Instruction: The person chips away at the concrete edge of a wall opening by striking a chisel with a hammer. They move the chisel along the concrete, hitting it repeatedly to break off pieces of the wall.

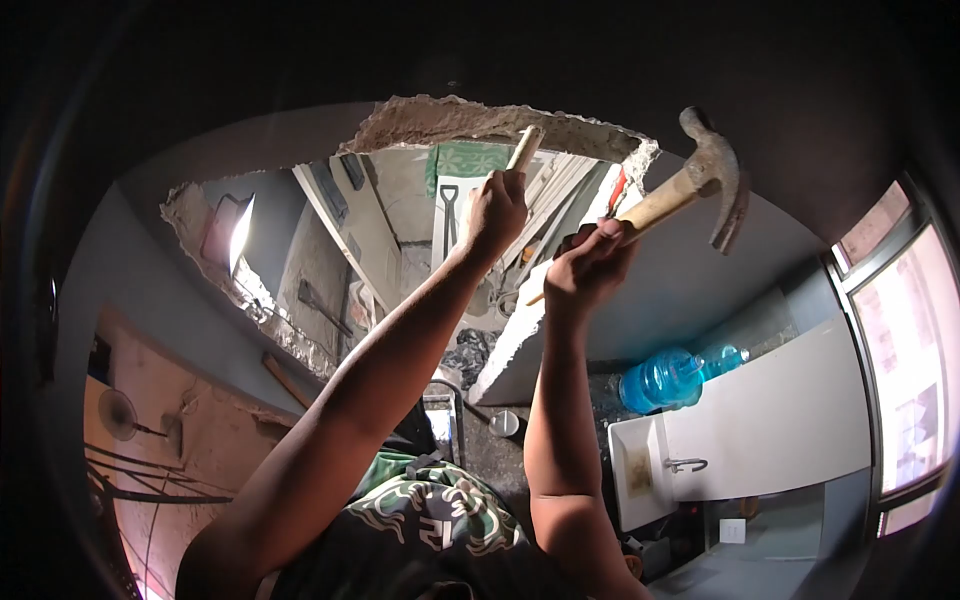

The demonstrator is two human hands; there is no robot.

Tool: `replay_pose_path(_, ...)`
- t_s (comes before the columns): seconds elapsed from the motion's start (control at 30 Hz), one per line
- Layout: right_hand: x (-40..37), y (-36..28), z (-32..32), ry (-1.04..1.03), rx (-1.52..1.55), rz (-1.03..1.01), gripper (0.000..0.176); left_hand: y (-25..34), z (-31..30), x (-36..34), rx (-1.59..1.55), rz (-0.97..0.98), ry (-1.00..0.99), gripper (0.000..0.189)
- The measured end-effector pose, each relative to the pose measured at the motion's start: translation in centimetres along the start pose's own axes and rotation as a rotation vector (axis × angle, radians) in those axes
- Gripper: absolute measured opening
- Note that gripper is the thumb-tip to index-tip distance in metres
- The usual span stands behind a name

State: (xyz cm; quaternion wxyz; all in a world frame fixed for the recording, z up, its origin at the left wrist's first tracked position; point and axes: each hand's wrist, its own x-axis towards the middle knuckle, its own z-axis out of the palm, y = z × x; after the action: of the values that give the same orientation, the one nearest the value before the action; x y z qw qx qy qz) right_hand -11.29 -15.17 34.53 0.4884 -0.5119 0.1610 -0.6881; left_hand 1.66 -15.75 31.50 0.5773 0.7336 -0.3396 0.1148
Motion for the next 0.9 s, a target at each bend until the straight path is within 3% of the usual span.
replay_pose_path(0.03,-0.2,1.1,0.0,0.003,-0.079,-0.004,0.028,-0.3,0.4,0.2,-0.003,0.007,-0.001,0.037)
replay_pose_path(0.1,-0.5,9.0,-2.4,-0.221,-0.327,-0.107,0.029,-1.5,1.6,0.3,-0.012,0.082,0.079,0.037)
replay_pose_path(0.17,-0.7,7.6,-2.1,-0.327,-0.699,0.169,0.031,-0.1,0.2,0.1,-0.038,-0.001,0.02,0.036)
replay_pose_path(0.2,-0.6,7.0,-2.9,-0.359,-0.704,0.072,0.037,0.0,0.0,0.0,-0.004,0.009,-0.001,0.036)
replay_pose_path(0.23,-0.3,7.7,-3.7,-0.31,-0.693,0.109,0.036,-0.1,0.0,0.5,0.029,0.018,-0.009,0.036)
replay_pose_path(0.3,-1.0,4.8,-3.0,-0.187,-0.19,0.258,0.032,0.0,0.2,0.7,0.027,0.012,-0.008,0.035)
replay_pose_path(0.37,-1.2,3.7,-2.2,-0.173,-0.061,0.183,0.027,-0.6,0.7,0.7,0.032,0.004,-0.017,0.034)
replay_pose_path(0.43,-0.3,4.8,-1.9,-0.22,0.557,0.329,0.027,-0.5,1.3,0.7,0.032,0.035,0.031,0.034)
replay_pose_path(0.47,-0.1,9.0,-1.7,-0.139,-0.322,-0.133,0.028,-0.2,1.1,0.5,0.017,0.045,0.048,0.036)
replay_pose_path(0.5,0.0,9.5,-1.8,-0.24,-0.774,-0.378,0.034,0.2,0.5,0.5,-0.017,0.045,0.025,0.036)
replay_pose_path(0.57,-0.4,7.6,-2.7,-0.31,-0.685,0.214,0.04,1.1,-1.1,0.2,0.017,-0.037,-0.051,0.034)
replay_pose_path(0.6,-0.5,7.8,-4.2,-0.334,-0.756,-0.078,0.044,0.3,-1.1,0.5,0.025,0.009,-0.071,0.034)
replay_pose_path(0.7,-1.3,4.6,-4.0,-0.177,-0.425,0.17,0.043,-1.7,-1.3,0.6,-0.036,0.099,-0.092,0.035)
replay_pose_path(0.73,-1.1,3.1,-3.2,-0.152,-0.284,0.135,0.039,-2.0,-1.0,0.4,0.009,0.124,-0.059,0.034)
replay_pose_path(0.83,0.6,5.9,-2.4,-0.122,-0.385,-0.02,0.035,0.4,-1.3,1.3,-0.013,0.11,-0.163,0.035)
replay_pose_path(0.87,0.7,6.0,-1.1,-0.122,-0.436,-0.005,0.034,1.5,-1.2,1.4,0.029,0.036,-0.112,0.036)
replay_pose_path(0.9,0.4,5.8,-1.0,-0.221,-0.568,0.0,0.036,1.8,-1.5,1.4,0.095,0.102,-0.133,0.037)
